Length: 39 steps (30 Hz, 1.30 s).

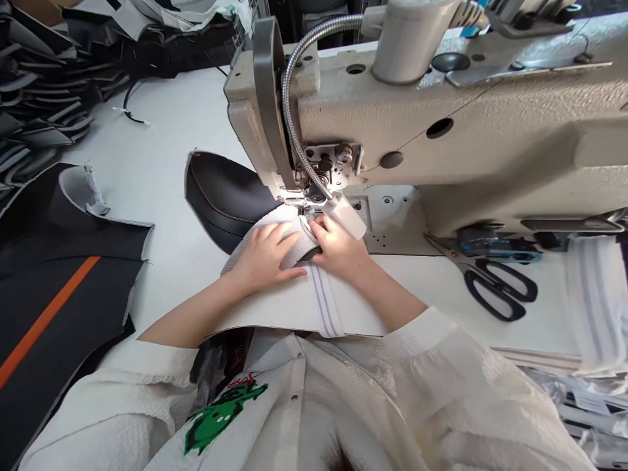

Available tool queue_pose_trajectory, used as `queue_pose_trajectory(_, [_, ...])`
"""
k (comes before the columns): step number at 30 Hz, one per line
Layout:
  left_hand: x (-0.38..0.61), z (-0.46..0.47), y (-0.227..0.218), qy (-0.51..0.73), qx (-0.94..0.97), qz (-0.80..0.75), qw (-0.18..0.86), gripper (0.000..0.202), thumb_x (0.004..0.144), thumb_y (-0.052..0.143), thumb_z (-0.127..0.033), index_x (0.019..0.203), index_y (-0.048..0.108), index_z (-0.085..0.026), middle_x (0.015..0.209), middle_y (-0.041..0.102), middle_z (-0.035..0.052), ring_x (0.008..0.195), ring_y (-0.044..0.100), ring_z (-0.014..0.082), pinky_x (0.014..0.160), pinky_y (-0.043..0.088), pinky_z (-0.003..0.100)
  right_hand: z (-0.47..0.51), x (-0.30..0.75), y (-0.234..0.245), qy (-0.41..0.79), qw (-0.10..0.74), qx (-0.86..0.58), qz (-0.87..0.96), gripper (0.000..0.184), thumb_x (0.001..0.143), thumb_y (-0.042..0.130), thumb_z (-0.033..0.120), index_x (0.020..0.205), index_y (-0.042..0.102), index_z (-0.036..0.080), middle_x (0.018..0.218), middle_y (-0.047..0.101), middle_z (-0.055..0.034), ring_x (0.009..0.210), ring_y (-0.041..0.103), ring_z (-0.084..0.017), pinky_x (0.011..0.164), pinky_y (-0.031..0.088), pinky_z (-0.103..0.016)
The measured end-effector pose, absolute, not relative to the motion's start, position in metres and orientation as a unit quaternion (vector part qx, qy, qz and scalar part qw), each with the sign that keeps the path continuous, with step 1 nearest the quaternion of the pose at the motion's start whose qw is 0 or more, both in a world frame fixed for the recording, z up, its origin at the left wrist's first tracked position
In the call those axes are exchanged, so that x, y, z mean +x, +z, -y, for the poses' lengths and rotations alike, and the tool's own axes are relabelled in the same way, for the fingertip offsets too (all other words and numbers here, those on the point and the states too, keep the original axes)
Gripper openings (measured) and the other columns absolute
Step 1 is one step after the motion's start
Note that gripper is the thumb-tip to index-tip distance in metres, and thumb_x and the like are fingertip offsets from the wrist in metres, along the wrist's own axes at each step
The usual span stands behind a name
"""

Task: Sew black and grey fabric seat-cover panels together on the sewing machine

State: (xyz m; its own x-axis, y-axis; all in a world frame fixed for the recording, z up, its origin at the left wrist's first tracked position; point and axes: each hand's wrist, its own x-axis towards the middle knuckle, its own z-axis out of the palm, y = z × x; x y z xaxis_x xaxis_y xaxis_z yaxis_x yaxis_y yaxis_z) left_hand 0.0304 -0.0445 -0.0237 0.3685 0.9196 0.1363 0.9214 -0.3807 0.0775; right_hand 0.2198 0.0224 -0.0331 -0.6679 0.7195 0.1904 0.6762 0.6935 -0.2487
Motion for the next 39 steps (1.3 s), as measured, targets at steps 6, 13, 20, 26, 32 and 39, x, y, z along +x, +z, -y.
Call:
queue_pose_trajectory(6, [0.033,0.061,-0.022,-0.001,-0.832,0.555,-0.002,0.054,0.08,0.048,-0.013,0.134,0.045,-0.015,0.142,0.046,0.0091,0.109,0.048,0.0254,0.087,0.044,0.039,-0.023,0.226,-0.035,0.153,0.165,-0.343,0.912,0.045,0.073,0.062,0.032,0.115,0.06,0.018,0.114,0.057,-0.0095,0.101,0.049,-0.028,0.086,0.042,-0.039])
queue_pose_trajectory(13, [0.031,0.054,-0.029,-0.057,-0.843,0.536,-0.008,0.045,0.086,0.05,-0.023,0.129,0.05,-0.012,0.137,0.051,0.0112,0.104,0.048,0.0263,0.088,0.045,0.04,-0.022,0.223,-0.043,0.131,0.22,-0.275,0.927,0.042,0.077,0.053,0.021,0.118,0.058,0.014,0.107,0.061,-0.0115,0.093,0.051,-0.026,0.085,0.043,-0.041])
queue_pose_trajectory(20, [0.022,0.033,-0.033,-0.08,-0.838,0.54,-0.006,0.046,0.086,0.041,-0.013,0.13,0.052,-0.021,0.125,0.058,0.0073,0.101,0.049,0.0242,0.087,0.041,0.038,-0.032,0.212,-0.049,0.075,0.2,-0.289,0.933,0.044,0.081,0.048,0.019,0.123,0.057,0.01,0.118,0.059,-0.0138,0.099,0.051,-0.027,0.086,0.043,-0.041])
queue_pose_trajectory(26, [-0.006,0.013,-0.032,-0.088,-0.867,0.49,-0.011,0.053,0.081,0.038,-0.002,0.117,0.062,-0.031,0.106,0.061,0.0045,0.092,0.048,0.0216,0.08,0.039,0.035,-0.024,0.213,-0.046,0.086,0.211,-0.415,0.881,0.045,0.082,0.058,0.039,0.119,0.06,0.014,0.101,0.062,-0.01,0.091,0.052,-0.026,0.08,0.044,-0.039])
queue_pose_trajectory(32, [-0.011,0.012,-0.031,-0.082,-0.877,0.474,0.0,0.054,0.081,0.037,-0.001,0.116,0.063,-0.033,0.101,0.059,0.0048,0.089,0.046,0.0209,0.08,0.037,0.036,-0.019,0.211,-0.05,0.103,0.219,-0.393,0.887,0.036,0.084,0.056,0.034,0.114,0.064,0.017,0.101,0.062,-0.0094,0.088,0.053,-0.024,0.079,0.044,-0.038])
queue_pose_trajectory(39, [-0.02,-0.008,-0.041,-0.122,-0.865,0.487,-0.001,0.051,0.086,0.036,-0.005,0.114,0.065,-0.036,0.097,0.057,0.0041,0.087,0.045,0.0196,0.081,0.037,0.034,-0.019,0.205,-0.051,0.046,0.187,-0.36,0.913,0.036,0.09,0.048,0.028,0.121,0.061,0.015,0.116,0.064,-0.0099,0.093,0.053,-0.025,0.079,0.042,-0.04])
